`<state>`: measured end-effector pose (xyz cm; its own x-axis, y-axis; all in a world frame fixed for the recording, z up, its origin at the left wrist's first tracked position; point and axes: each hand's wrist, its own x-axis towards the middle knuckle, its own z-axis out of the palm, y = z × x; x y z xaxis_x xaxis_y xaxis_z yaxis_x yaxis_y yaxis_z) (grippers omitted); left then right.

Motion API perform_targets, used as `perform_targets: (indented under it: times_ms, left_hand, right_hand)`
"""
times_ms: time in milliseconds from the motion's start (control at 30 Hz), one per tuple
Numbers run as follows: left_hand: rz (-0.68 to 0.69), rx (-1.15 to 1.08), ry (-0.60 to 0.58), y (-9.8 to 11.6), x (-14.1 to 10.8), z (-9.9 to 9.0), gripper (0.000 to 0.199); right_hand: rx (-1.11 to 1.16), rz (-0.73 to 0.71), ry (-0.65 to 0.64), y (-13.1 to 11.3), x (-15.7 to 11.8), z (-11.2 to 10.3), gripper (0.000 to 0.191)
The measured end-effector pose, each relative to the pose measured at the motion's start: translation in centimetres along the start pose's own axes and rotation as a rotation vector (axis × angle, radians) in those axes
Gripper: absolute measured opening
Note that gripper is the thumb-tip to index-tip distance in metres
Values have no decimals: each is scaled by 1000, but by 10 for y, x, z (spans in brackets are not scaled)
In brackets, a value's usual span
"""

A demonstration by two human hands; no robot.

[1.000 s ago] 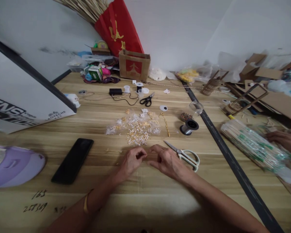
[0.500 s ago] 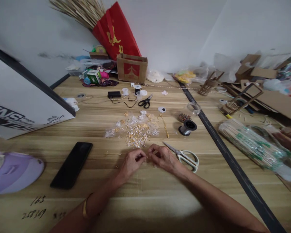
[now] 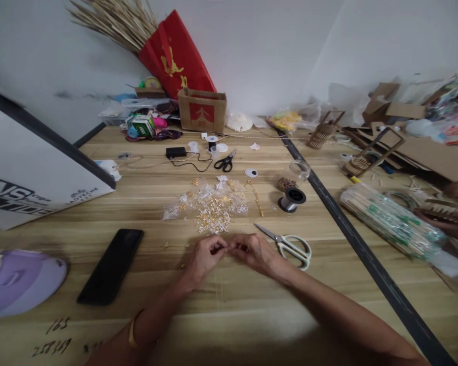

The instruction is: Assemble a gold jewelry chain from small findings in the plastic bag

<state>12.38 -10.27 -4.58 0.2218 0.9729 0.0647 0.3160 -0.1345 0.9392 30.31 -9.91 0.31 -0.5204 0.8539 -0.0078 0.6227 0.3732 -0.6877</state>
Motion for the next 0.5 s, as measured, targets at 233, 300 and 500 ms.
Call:
perform_targets:
  times_ms: [233,300,500]
  left_hand:
    - [-82,-97,-42,3,4,-3,3]
    - [-108,-131,-53,2,5,-3,4]
    - [-136,-93,-25,2,6,-1,5]
  right_hand:
    - [261,-48,-62,11,4,-9,16]
    - [279,-81,-54,8,4,-13,18]
    - [-7,-271,175,-19,-9,-30,7]
